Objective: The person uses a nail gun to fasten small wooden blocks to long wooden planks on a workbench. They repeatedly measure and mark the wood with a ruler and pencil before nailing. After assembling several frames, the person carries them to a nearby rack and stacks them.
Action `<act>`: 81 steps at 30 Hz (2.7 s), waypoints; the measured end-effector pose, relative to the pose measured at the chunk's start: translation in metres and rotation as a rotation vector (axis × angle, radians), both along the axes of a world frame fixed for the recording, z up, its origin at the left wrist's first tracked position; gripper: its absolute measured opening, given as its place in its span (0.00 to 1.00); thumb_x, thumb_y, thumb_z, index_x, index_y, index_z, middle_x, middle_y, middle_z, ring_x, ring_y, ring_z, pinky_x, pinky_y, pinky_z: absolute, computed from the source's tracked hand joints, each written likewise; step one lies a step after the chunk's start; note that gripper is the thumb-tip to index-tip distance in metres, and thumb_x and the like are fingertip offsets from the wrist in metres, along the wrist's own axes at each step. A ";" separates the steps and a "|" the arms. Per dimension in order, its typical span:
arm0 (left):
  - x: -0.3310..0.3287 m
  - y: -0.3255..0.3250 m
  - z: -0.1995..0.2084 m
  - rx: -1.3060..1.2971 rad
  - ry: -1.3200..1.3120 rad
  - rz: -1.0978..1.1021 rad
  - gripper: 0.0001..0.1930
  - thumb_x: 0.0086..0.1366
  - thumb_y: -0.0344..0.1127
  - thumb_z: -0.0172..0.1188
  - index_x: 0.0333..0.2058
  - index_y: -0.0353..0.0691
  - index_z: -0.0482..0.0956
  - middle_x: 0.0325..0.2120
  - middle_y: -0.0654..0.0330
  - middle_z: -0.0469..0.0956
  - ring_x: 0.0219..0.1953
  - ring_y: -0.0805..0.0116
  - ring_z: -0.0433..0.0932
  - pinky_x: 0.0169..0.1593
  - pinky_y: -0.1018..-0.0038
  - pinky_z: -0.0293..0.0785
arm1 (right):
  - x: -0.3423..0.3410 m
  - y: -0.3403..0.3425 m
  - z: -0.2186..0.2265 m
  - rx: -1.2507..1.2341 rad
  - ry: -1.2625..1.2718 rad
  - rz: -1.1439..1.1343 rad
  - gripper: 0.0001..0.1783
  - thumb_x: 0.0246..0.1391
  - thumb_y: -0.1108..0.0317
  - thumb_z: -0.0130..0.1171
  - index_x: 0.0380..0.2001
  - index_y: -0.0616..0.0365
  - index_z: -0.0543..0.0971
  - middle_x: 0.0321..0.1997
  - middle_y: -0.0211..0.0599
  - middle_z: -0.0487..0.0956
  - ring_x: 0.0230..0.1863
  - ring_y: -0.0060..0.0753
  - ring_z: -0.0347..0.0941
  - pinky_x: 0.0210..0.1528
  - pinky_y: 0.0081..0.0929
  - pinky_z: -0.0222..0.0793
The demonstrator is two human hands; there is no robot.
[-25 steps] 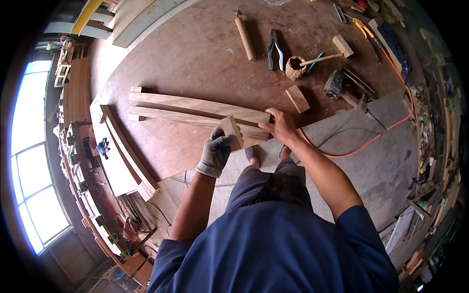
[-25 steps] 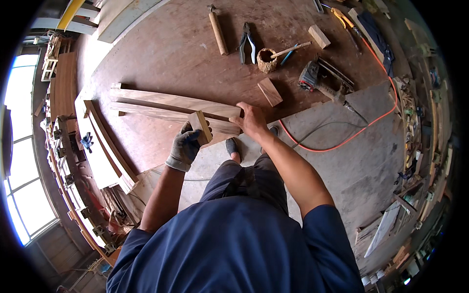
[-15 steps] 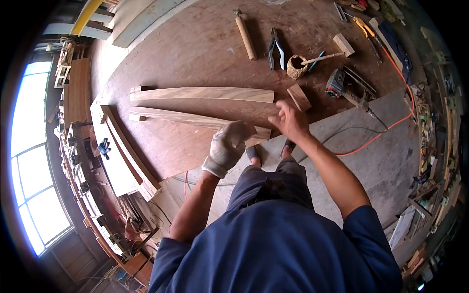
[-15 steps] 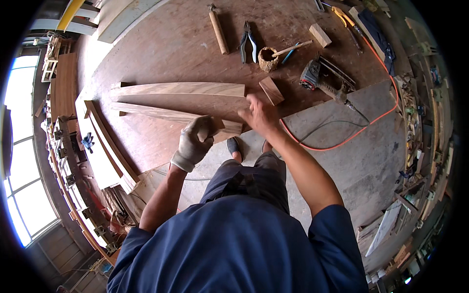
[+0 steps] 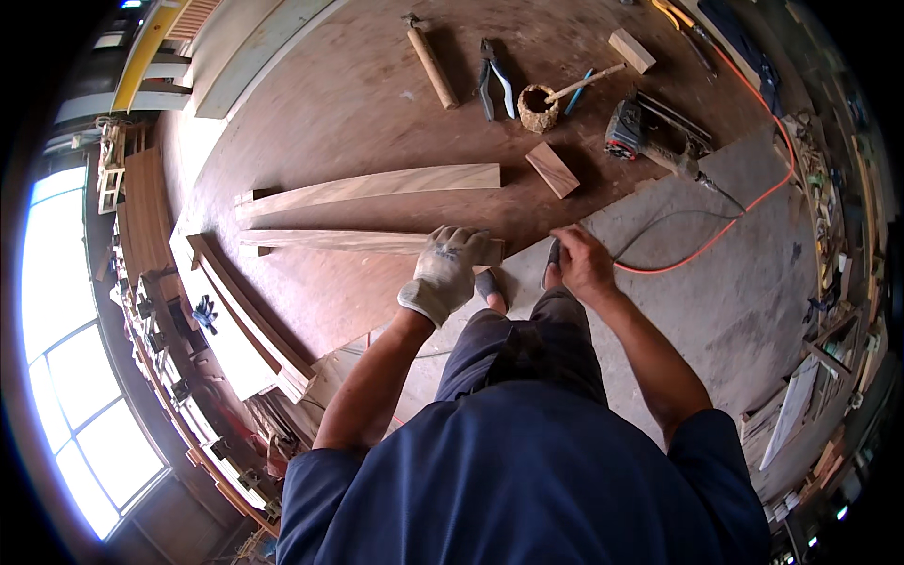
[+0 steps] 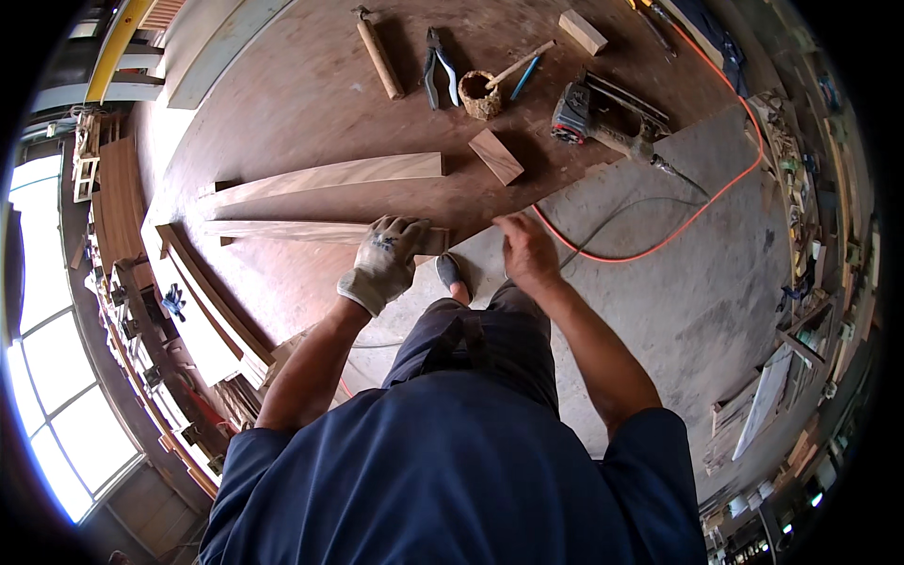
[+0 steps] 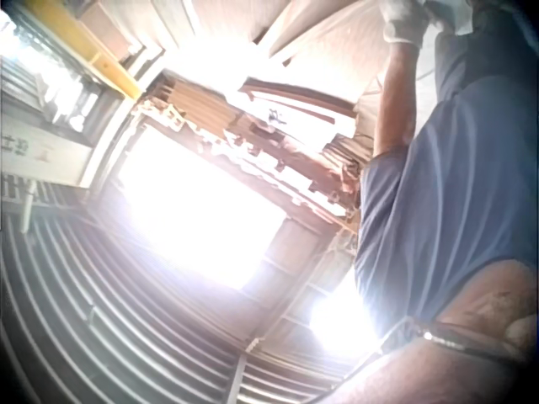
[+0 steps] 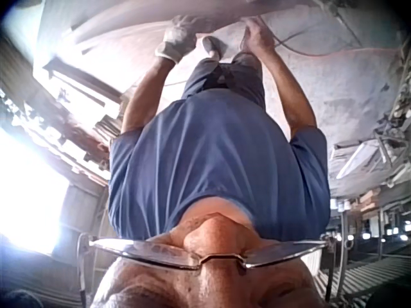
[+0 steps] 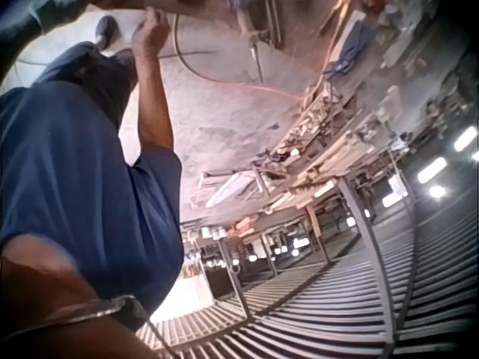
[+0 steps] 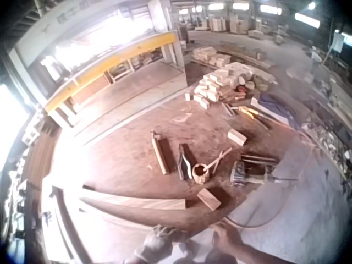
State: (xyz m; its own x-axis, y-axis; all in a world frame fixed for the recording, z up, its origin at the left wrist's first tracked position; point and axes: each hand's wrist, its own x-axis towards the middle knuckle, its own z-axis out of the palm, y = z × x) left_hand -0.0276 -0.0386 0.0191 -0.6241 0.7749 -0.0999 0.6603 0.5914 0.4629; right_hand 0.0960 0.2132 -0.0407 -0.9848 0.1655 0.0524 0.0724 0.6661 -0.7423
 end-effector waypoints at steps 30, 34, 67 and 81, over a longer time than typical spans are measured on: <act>-0.002 0.025 -0.020 -0.090 0.124 -0.124 0.10 0.65 0.40 0.60 0.43 0.47 0.82 0.39 0.56 0.81 0.45 0.51 0.79 0.47 0.55 0.75 | -0.062 0.190 0.048 0.520 -0.216 -0.261 0.21 0.53 0.68 0.66 0.52 0.52 0.77 0.42 0.55 0.83 0.46 0.61 0.80 0.45 0.54 0.77; -0.004 0.025 -0.021 -0.082 0.110 -0.120 0.09 0.64 0.40 0.61 0.41 0.47 0.83 0.38 0.56 0.81 0.44 0.51 0.79 0.45 0.55 0.77 | -0.012 0.163 0.082 0.173 -0.141 -0.131 0.15 0.54 0.65 0.68 0.41 0.65 0.81 0.38 0.56 0.84 0.41 0.64 0.82 0.43 0.48 0.78; -0.009 0.026 -0.034 -0.015 0.256 -0.251 0.02 0.61 0.35 0.65 0.31 0.47 0.82 0.29 0.64 0.79 0.37 0.59 0.78 0.39 0.62 0.78 | 0.033 0.028 0.038 -0.327 -0.273 0.171 0.16 0.49 0.65 0.72 0.43 0.54 0.83 0.36 0.47 0.86 0.42 0.56 0.83 0.41 0.41 0.80; -0.010 0.028 -0.029 0.024 0.260 -0.261 0.02 0.63 0.35 0.65 0.31 0.47 0.82 0.27 0.64 0.77 0.35 0.59 0.77 0.39 0.61 0.77 | 0.027 0.025 0.032 -0.213 -0.172 0.239 0.16 0.49 0.66 0.71 0.42 0.55 0.83 0.35 0.46 0.86 0.40 0.55 0.83 0.40 0.42 0.81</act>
